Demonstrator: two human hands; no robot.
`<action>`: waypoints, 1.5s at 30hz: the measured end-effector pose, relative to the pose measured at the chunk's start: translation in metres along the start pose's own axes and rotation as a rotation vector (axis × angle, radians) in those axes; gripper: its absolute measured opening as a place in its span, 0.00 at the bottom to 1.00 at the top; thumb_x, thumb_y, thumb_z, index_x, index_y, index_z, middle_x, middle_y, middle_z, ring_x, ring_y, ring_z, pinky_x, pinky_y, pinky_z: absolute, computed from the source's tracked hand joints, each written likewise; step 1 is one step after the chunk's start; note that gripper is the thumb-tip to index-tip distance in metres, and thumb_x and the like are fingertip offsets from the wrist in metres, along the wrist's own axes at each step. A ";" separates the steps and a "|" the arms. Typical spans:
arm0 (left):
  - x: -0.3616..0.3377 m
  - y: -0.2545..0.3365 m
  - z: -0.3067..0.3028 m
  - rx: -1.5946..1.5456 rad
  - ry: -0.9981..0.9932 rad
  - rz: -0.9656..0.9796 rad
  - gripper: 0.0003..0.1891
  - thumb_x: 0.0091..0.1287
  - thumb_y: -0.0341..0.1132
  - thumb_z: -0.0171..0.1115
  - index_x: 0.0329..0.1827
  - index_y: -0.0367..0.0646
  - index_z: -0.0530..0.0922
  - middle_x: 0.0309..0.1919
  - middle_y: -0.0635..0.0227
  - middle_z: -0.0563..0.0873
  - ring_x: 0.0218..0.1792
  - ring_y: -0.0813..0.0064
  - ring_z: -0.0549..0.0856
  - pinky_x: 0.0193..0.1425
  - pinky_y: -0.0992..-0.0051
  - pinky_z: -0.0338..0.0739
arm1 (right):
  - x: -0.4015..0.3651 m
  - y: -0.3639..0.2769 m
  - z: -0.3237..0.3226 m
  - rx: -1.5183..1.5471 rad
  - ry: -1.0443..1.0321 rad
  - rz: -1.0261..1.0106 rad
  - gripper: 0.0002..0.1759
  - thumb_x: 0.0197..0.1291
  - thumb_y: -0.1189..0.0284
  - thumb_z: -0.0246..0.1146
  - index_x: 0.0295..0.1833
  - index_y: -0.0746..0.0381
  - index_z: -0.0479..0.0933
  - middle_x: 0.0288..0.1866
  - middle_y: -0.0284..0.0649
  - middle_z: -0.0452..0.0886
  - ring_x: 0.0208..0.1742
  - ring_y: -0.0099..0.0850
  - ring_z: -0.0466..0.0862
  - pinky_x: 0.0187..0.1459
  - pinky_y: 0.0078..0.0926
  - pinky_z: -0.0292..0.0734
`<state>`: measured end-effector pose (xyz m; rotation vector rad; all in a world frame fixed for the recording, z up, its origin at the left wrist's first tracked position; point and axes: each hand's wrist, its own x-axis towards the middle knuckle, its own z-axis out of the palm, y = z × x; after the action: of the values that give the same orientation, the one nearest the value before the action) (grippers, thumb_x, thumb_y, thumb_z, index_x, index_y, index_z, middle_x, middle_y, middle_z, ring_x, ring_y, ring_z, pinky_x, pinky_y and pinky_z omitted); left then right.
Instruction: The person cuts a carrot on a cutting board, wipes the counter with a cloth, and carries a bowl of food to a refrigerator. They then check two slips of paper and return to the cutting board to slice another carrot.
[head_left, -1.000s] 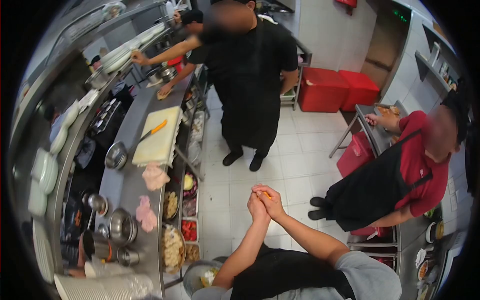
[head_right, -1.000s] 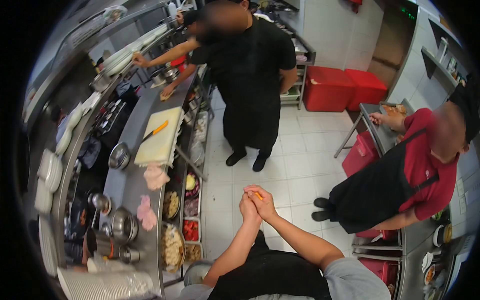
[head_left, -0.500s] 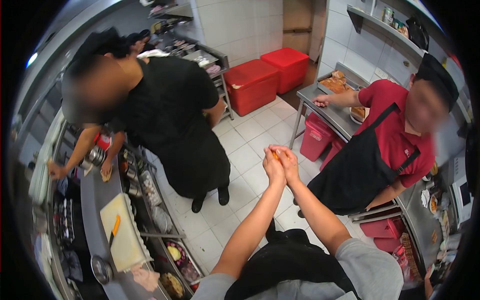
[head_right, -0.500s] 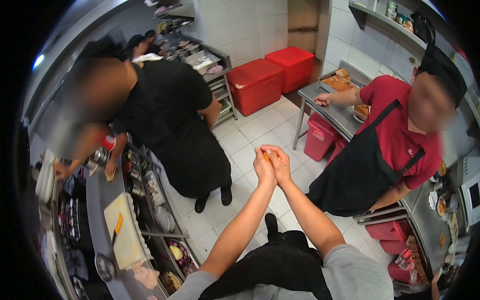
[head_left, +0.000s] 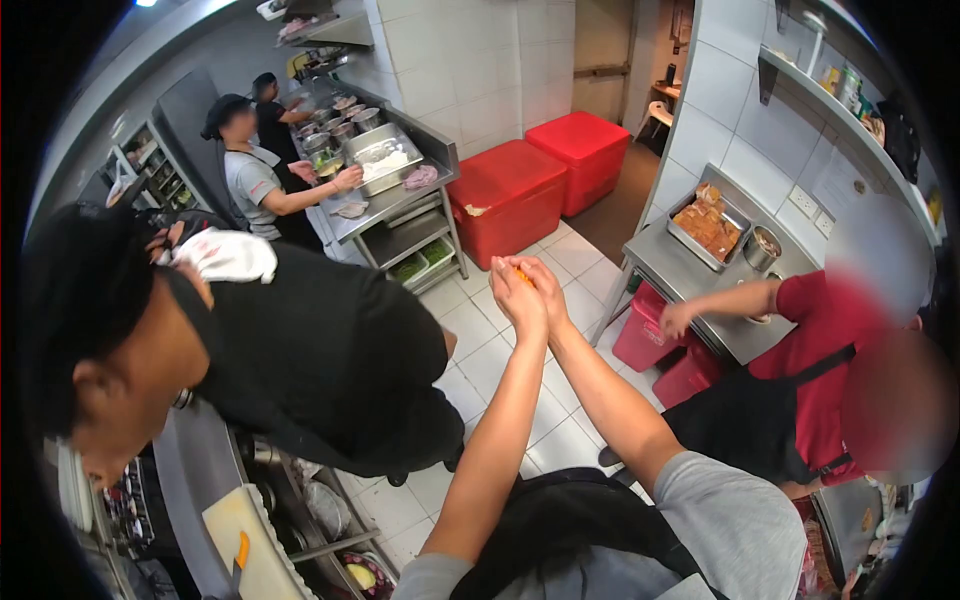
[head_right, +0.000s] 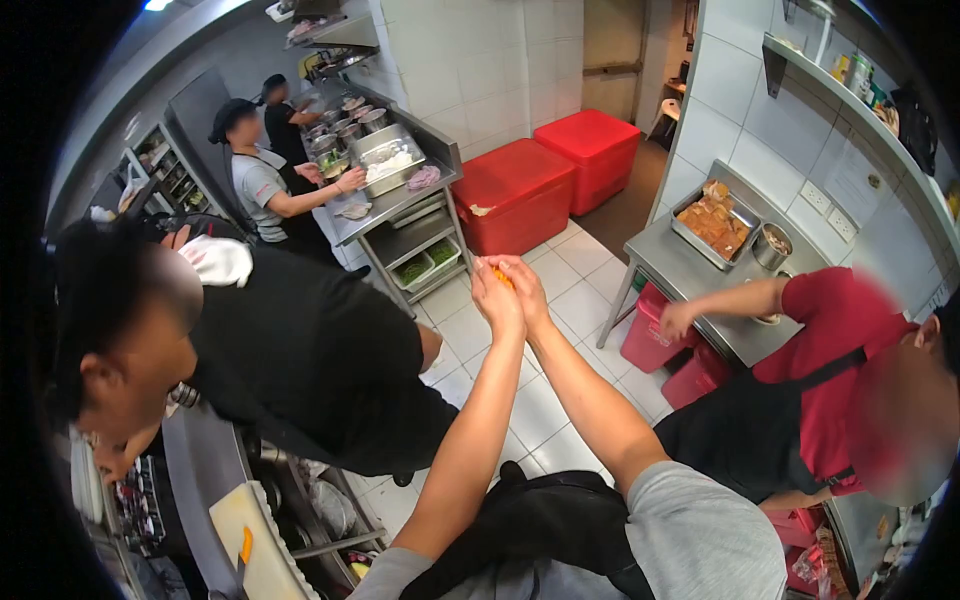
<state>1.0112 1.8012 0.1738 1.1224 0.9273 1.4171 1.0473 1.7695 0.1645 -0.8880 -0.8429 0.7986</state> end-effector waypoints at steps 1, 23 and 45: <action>0.013 -0.009 0.014 0.148 0.123 0.104 0.29 0.82 0.47 0.42 0.63 0.24 0.74 0.55 0.45 0.83 0.60 0.49 0.80 0.64 0.61 0.72 | 0.010 0.014 -0.006 0.150 0.010 0.041 0.15 0.74 0.68 0.55 0.55 0.64 0.80 0.57 0.44 0.84 0.60 0.33 0.82 0.64 0.32 0.75; 0.263 -0.178 -0.081 0.520 0.807 -0.228 0.28 0.79 0.43 0.45 0.67 0.24 0.71 0.58 0.39 0.78 0.61 0.43 0.77 0.69 0.53 0.69 | 0.215 0.326 0.067 0.796 -0.309 1.012 0.16 0.71 0.63 0.52 0.51 0.64 0.77 0.52 0.45 0.83 0.55 0.41 0.81 0.63 0.37 0.76; 0.342 -0.236 -0.349 -0.275 1.773 0.140 0.15 0.80 0.40 0.50 0.47 0.35 0.78 0.39 0.64 0.84 0.40 0.71 0.85 0.48 0.71 0.83 | 0.181 0.506 0.304 0.458 -0.732 1.751 0.12 0.69 0.67 0.54 0.46 0.65 0.77 0.45 0.43 0.84 0.50 0.40 0.84 0.60 0.37 0.78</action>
<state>0.7342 2.1858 -0.0906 -0.6238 1.6714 2.4675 0.7452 2.2273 -0.1189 -0.7518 -0.2201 2.8234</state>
